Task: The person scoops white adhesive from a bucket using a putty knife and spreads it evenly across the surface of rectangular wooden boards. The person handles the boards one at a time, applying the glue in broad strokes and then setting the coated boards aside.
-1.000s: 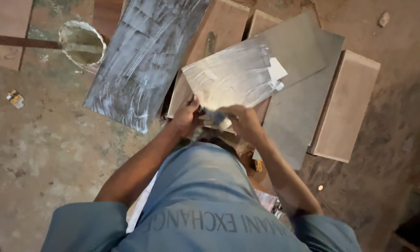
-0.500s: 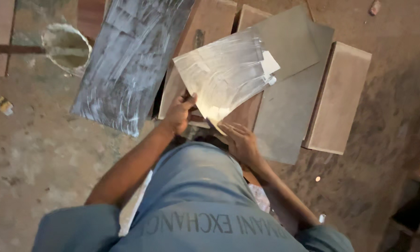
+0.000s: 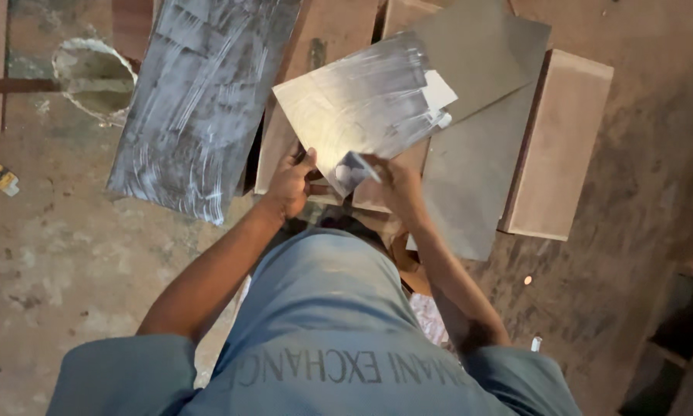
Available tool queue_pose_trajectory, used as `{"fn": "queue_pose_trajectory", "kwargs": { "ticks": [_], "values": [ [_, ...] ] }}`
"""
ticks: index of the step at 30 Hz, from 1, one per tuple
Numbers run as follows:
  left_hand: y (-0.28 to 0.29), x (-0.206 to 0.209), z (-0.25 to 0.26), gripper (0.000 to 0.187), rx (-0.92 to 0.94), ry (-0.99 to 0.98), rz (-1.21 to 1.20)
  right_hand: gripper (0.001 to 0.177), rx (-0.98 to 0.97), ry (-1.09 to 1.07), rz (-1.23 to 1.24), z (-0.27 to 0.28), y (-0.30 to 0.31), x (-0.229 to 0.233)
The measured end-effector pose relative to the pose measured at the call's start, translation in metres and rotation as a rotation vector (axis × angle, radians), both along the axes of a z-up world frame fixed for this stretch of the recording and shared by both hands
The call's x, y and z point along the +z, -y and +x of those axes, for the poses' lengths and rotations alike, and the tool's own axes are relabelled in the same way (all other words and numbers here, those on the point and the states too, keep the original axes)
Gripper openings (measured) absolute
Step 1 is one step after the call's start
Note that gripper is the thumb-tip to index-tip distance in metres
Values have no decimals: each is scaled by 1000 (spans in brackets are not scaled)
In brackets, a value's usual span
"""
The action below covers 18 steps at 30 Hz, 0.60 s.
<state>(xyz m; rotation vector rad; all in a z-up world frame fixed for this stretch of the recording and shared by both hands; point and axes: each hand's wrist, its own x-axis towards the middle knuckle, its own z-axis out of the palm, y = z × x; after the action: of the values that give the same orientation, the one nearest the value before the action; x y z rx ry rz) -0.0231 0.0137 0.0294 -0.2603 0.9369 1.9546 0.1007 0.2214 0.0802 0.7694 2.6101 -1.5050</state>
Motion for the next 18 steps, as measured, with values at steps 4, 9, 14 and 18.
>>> {"fn": "queue_pose_trajectory", "kwargs": {
  "ticks": [4, 9, 14, 18],
  "values": [
    [5, -4, 0, 50, -4, -30, 15, 28, 288, -180, 209, 4, 35, 38],
    [6, 5, -2, 52, -45, -32, -20, 24, 400, -100, 79, 13, 36, 81],
    [7, 19, -4, 53, -46, -88, -18, 37, 232, -139, -38, 9, -11, 62],
    [13, 20, -4, 53, -22, -40, -17, 32, -105, -374, 115, -19, -87, 26]
  ]
}}
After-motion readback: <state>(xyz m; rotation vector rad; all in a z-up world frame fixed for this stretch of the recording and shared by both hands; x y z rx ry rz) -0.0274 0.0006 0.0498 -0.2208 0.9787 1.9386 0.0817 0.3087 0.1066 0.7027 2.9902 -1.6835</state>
